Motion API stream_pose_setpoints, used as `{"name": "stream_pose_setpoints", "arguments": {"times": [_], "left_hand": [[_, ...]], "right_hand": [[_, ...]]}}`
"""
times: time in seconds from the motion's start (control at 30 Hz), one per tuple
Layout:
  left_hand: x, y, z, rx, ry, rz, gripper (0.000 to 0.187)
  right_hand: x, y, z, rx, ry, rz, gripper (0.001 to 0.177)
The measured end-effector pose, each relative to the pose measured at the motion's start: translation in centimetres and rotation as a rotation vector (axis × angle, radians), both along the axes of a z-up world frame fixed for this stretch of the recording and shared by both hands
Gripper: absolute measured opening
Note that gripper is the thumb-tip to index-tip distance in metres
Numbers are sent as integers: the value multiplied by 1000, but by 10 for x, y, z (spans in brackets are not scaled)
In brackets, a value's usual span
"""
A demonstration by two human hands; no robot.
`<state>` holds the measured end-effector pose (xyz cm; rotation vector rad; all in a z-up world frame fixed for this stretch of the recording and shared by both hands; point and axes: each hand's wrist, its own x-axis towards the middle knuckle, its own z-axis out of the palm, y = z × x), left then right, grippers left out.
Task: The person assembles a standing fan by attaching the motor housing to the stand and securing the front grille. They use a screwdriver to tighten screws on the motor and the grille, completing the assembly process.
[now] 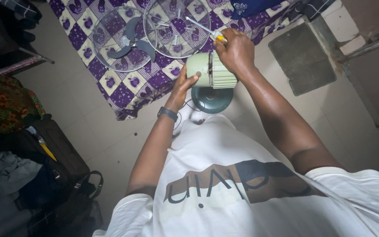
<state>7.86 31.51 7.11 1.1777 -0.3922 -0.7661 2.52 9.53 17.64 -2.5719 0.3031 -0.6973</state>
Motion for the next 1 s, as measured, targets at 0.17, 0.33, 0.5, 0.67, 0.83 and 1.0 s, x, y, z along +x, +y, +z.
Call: {"name": "stream_pose_setpoints", "arguments": {"times": [0.17, 0.33, 0.5, 0.67, 0.83, 1.0], "left_hand": [[0, 0, -7, -10, 33, 0, 88], [2, -1, -3, 6, 41, -7, 90], [-1, -5, 7, 57, -36, 44, 89], [-4, -11, 15, 87, -150, 119, 77], [1, -11, 14, 180, -273, 126, 70], [9, -6, -3, 266, -290, 56, 74]], "right_hand": [[-1, 2, 1, 33, 23, -9, 30], [1, 2, 4, 21, 0, -8, 32], [1, 1, 5, 21, 11, -3, 33], [3, 1, 6, 41, 6, -1, 32], [2, 3, 9, 50, -11, 2, 28], [0, 2, 10, 29, -9, 8, 26]]}}
